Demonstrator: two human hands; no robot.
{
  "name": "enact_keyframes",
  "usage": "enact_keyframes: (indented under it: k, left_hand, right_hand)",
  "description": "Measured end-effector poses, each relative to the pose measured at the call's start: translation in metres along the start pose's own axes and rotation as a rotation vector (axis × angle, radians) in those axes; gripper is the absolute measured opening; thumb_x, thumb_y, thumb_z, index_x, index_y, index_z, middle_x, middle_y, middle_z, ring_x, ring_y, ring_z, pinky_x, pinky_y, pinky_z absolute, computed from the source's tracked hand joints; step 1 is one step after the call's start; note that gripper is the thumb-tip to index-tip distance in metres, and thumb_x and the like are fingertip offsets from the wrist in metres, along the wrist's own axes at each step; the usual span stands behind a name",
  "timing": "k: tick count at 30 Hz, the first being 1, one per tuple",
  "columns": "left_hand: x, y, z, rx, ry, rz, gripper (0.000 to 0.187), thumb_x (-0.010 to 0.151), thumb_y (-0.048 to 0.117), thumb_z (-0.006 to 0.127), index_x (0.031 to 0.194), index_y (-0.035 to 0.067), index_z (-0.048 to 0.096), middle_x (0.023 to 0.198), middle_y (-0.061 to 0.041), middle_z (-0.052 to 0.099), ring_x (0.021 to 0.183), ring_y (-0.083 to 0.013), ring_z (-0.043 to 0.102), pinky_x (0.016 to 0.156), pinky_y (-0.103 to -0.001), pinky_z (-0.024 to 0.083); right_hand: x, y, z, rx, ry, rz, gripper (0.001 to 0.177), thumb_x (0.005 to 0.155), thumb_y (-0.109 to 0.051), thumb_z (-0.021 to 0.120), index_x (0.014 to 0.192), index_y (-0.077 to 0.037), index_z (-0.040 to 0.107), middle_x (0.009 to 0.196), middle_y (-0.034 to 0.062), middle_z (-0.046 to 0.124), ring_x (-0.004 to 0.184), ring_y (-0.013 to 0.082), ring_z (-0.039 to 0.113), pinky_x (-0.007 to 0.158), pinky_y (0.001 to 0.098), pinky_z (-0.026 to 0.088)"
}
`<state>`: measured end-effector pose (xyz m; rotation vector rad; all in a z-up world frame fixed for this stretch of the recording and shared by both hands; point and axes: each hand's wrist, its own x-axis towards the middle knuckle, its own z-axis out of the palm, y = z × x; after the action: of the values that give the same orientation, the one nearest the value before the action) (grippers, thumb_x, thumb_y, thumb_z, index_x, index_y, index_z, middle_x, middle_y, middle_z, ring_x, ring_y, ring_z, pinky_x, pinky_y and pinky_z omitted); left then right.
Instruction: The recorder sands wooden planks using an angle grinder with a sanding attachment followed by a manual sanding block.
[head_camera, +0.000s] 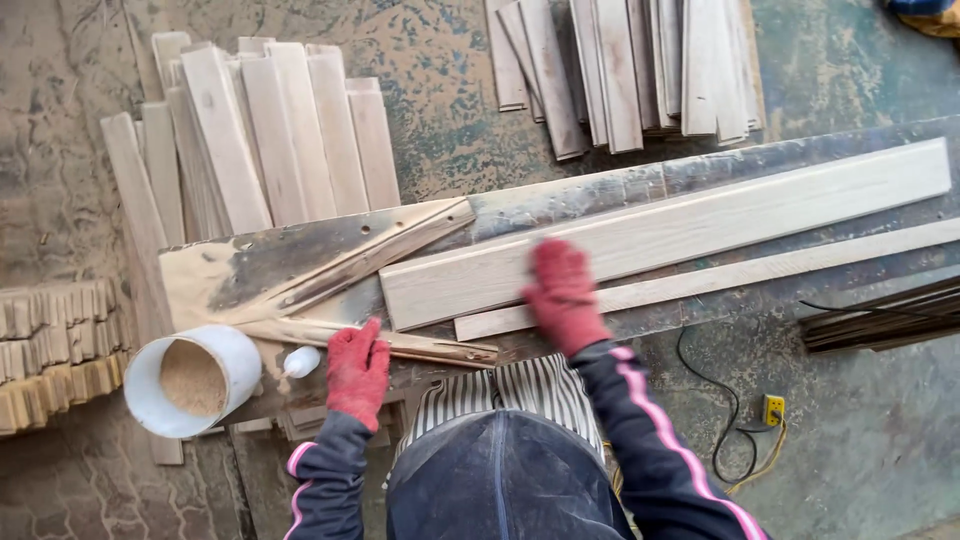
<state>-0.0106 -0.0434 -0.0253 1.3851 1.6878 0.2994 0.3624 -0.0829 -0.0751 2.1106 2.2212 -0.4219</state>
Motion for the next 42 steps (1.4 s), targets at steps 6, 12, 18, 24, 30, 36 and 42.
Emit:
enact_keyframes:
  k: [6, 12, 18, 24, 30, 36, 42]
  left_hand:
    - [0.034, -0.010, -0.007, 0.322, -0.143, -0.022, 0.041, 0.095, 0.043, 0.072, 0.134, 0.030, 0.072, 0.129, -0.006, 0.061, 0.123, -0.0262, 0.065, 0.109, -0.041, 0.052]
    - [0.031, 0.045, 0.027, 0.618, 0.041, -0.092, 0.041, 0.092, 0.048, 0.068, 0.129, 0.030, 0.072, 0.129, -0.008, 0.063, 0.118, -0.0285, 0.065, 0.097, -0.046, 0.055]
    - [0.024, 0.076, 0.083, 0.630, 0.316, 0.287, 0.045, 0.090, 0.022, 0.068, 0.134, 0.015, 0.069, 0.138, -0.013, 0.060, 0.122, -0.0391, 0.063, 0.099, -0.051, 0.054]
    - [0.026, 0.094, 0.104, 0.818, 0.074, 0.058, 0.064, 0.096, 0.051, 0.055, 0.141, 0.006, 0.062, 0.149, -0.017, 0.055, 0.137, -0.0390, 0.054, 0.103, -0.054, 0.055]
    - [0.048, 0.082, 0.122, 0.840, 0.048, -0.154, 0.078, 0.093, 0.066, 0.052, 0.145, 0.009, 0.063, 0.162, -0.013, 0.046, 0.150, -0.0336, 0.041, 0.106, -0.057, 0.052]
    - [0.042, 0.082, 0.129, 0.924, 0.070, -0.300, 0.081, 0.089, 0.069, 0.050, 0.145, 0.011, 0.062, 0.163, -0.006, 0.044, 0.146, -0.0322, 0.045, 0.108, -0.055, 0.051]
    - [0.024, 0.113, 0.127, 0.717, 0.137, -0.255, 0.087, 0.093, 0.071, 0.051, 0.151, 0.007, 0.055, 0.162, -0.014, 0.036, 0.150, -0.0385, 0.036, 0.113, -0.058, 0.045]
  right_hand:
    - [-0.065, 0.099, -0.059, 0.036, 0.109, 0.745, 0.080, 0.107, -0.063, 0.025, 0.166, -0.008, 0.025, 0.172, 0.0193, 0.018, 0.159, 0.0363, 0.014, 0.129, 0.0504, 0.005]
    - [0.003, -0.081, -0.060, 0.088, 0.184, 0.057, 0.088, 0.089, -0.059, 0.062, 0.156, -0.006, 0.042, 0.162, 0.0205, 0.040, 0.154, 0.0399, 0.029, 0.126, 0.0609, 0.016]
    - [-0.004, 0.014, -0.051, 0.159, 0.291, -0.121, 0.081, 0.088, -0.062, 0.057, 0.155, -0.019, 0.046, 0.159, 0.0089, 0.049, 0.152, 0.0304, 0.036, 0.128, 0.0557, 0.020]
    - [-0.097, 0.289, -0.067, -0.020, 0.180, 0.561, 0.081, 0.098, -0.057, 0.048, 0.163, -0.010, 0.037, 0.166, 0.0195, 0.037, 0.156, 0.0359, 0.029, 0.128, 0.0565, 0.014]
    - [-0.076, 0.233, -0.092, 0.032, 0.189, 0.479, 0.084, 0.093, -0.055, 0.057, 0.160, -0.007, 0.041, 0.165, 0.0219, 0.038, 0.155, 0.0395, 0.029, 0.128, 0.0571, 0.014]
    - [-0.060, 0.171, -0.089, 0.134, -0.112, -0.379, 0.078, 0.097, -0.072, 0.037, 0.159, -0.024, 0.036, 0.166, 0.0031, 0.035, 0.156, 0.0235, 0.024, 0.131, 0.0513, 0.005]
    - [-0.108, 0.331, -0.126, -0.030, 0.096, -0.322, 0.068, 0.091, -0.063, 0.055, 0.150, -0.031, 0.051, 0.158, -0.0052, 0.049, 0.151, 0.0211, 0.037, 0.131, 0.0490, 0.018]
